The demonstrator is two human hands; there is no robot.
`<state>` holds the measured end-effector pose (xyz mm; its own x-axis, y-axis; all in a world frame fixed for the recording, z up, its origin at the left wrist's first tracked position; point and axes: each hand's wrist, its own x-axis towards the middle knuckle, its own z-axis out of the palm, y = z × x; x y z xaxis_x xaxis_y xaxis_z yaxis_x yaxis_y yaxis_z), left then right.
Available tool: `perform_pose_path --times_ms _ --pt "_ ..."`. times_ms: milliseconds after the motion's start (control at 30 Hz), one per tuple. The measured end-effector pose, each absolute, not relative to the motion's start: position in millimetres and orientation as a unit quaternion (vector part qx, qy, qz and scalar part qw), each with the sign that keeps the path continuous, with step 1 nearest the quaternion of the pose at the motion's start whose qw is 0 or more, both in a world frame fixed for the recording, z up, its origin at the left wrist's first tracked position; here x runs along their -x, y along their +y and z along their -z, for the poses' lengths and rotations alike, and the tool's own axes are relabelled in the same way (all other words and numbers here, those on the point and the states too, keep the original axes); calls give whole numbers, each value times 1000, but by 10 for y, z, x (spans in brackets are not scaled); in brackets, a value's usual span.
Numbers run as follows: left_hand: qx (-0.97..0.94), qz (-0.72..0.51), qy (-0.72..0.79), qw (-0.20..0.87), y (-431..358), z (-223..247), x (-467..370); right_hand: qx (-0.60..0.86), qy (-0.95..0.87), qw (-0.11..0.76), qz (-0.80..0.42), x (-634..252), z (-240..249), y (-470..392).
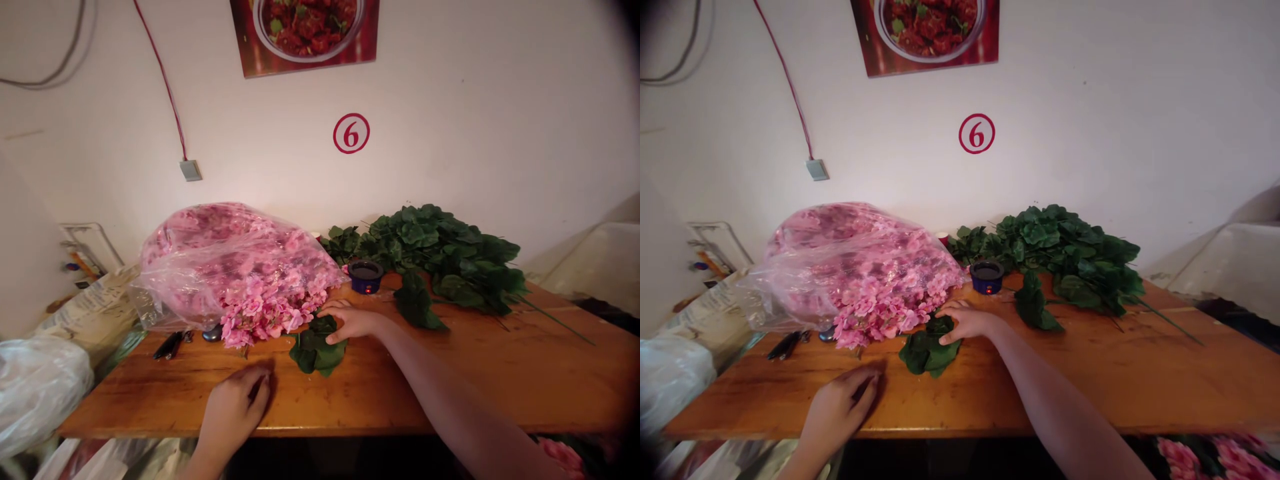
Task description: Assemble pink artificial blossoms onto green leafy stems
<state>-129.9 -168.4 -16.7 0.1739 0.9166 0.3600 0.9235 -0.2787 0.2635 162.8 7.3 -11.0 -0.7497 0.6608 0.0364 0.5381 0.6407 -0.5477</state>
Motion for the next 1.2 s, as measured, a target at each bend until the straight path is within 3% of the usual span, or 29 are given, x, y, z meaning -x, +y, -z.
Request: perform_pose_path --times_ms 333,533,800,1200 --pt "757 242 -606 32 -1650 221 1352 327 -895 120 -278 -1658 63 20" --pt "701 228 -666 110 -1627 107 1216 328 -894 116 -283 -1637 41 -10" --pt "664 172 -724 71 -1103 -408 846 318 -897 138 -273 -1633 22 -61" --pt "666 152 -726 80 -862 -290 830 318 -901 142 -260 -1644 79 -10"
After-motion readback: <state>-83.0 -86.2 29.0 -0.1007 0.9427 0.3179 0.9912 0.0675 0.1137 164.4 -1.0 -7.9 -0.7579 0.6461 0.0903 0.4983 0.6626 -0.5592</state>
